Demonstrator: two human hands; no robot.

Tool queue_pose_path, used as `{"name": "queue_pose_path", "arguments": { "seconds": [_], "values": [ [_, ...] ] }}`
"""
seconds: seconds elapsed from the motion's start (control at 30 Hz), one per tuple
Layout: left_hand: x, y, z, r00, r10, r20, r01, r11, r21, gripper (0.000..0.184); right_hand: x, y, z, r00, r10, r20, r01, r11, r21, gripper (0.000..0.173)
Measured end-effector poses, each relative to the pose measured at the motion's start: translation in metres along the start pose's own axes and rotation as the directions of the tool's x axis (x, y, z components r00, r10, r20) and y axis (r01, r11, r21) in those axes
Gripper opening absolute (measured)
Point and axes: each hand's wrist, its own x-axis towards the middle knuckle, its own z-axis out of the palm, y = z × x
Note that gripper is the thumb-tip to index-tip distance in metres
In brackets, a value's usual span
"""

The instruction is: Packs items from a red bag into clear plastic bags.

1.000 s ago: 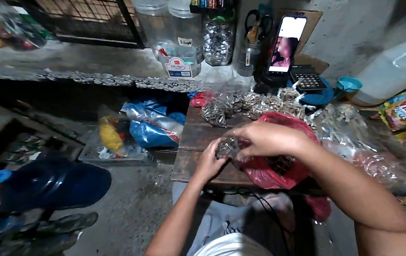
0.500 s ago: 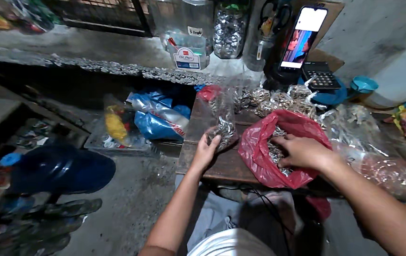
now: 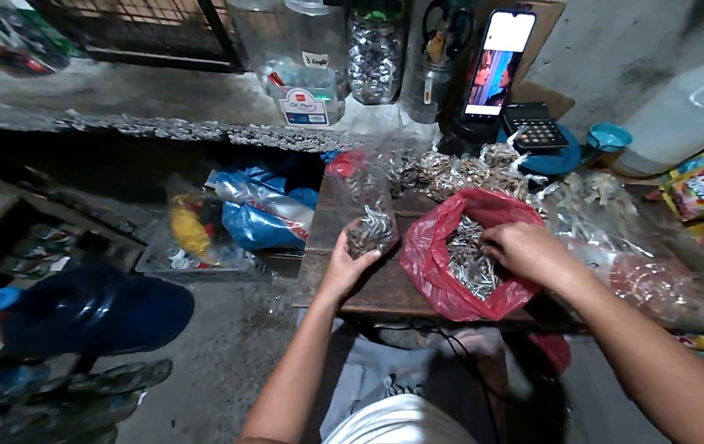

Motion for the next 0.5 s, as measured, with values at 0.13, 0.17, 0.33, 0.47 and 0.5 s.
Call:
{"name": "queue_pose_path", "arguments": {
  "seconds": [0.13,0.17,0.33,0.47,0.5],
  "values": [
    [0.001,-0.004,0.0,0.999,0.026,0.032,-0.027,0.999,0.03,0.072,-0.004,0.007,-0.007,0.989,-0.046,-0.144,0.055,0.996,0.063,0.018],
    [0.001,-0.004,0.0,0.999,0.034,0.038,-0.036,0.998,0.058,0.071,-0.005,0.009,-0.01,0.982,-0.061,-0.177,0.075,0.994,0.076,0.017],
    [0.0,-0.007,-0.001,0.996,0.053,0.073,-0.07,0.965,0.252,0.067,-0.008,0.001,-0.047,0.913,-0.161,-0.376,0.243,0.952,0.183,0.014],
    [0.001,-0.01,-0.001,0.993,0.067,0.099,-0.093,0.952,0.29,0.069,-0.004,-0.023,-0.077,0.825,-0.259,-0.502,0.423,0.872,0.246,0.015],
    [0.001,-0.01,-0.001,0.993,0.066,0.1,-0.093,0.954,0.285,0.07,-0.001,-0.031,-0.082,0.808,-0.286,-0.515,0.458,0.855,0.243,0.015]
  ]
}}
